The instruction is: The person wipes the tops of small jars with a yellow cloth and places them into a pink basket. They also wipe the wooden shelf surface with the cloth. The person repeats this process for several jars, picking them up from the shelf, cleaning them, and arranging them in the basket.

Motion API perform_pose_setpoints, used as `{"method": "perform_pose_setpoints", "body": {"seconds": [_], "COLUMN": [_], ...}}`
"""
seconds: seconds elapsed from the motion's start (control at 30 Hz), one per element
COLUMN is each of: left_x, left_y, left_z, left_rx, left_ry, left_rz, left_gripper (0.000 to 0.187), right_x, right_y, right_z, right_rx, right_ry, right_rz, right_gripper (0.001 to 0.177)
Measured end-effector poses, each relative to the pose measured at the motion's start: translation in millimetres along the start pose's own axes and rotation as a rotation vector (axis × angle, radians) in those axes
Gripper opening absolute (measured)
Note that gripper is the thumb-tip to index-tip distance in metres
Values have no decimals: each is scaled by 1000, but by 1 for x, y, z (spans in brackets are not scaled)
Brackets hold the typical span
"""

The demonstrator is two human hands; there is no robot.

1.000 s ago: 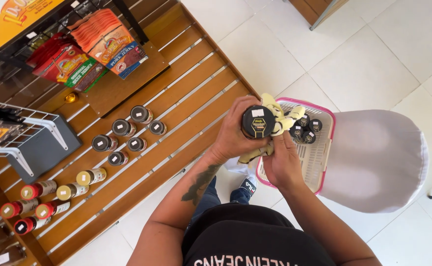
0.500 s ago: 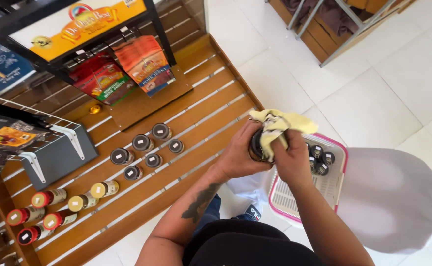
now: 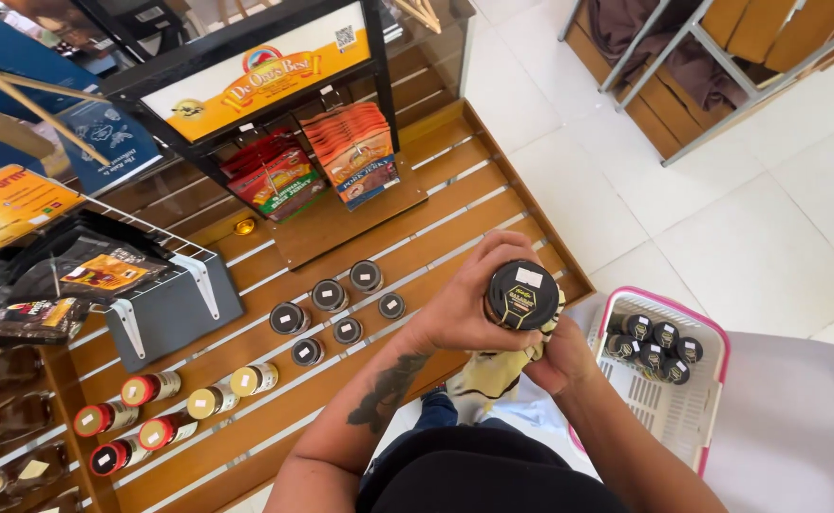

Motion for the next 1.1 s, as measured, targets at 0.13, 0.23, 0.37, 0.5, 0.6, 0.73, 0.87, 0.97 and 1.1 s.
{"method": "perform_pose_setpoints", "body": {"seconds": [0.13,0.23,0.37,0.5,0.6,0.73,0.87,0.97,1.1], "left_x": [-3,-5,-15,-20,-16,-14,-18,-24,-18], "left_y": [-9,-16,-20,-17,-7,8,6,15,17], "left_z": [1,-13,-27,-22,-18,-4,-11,-12,9], "left_rx": [55,56,85,155,111,44,354,397,205], "left_ry": [-26,5,69,62,21,-35,127,87,0], "left_rz": [-38,-184,-358,-497,-417,-333,-472,-542,-529], "left_gripper": [75,87,71,70,69,77,81,79,73], "right_x": [-2,-4,-3,-4,12,23,27,21,27], "right_y": [15,21,17,12,16,7,0,-13,-13], "right_z": [-8,-15,-17,-15,-11,-12,-15,-21,-25], "right_rx": [7,13,31,38,48,49,42,31,37], "right_ry": [24,61,108,142,176,220,265,312,353], "right_rz": [30,51,71,86,92,91,104,100,106], "right_gripper": [25,25,26,26,26,27,27,27,28]}}
Point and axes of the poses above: each hand's wrist, its own x-axis towards the middle knuckle, its own y-axis out of the palm, z = x × y, the point moved 9 cm from there along x, towards the middle knuckle, and after that the axes turned 13 degrees about -z, right-handed, at the moved point
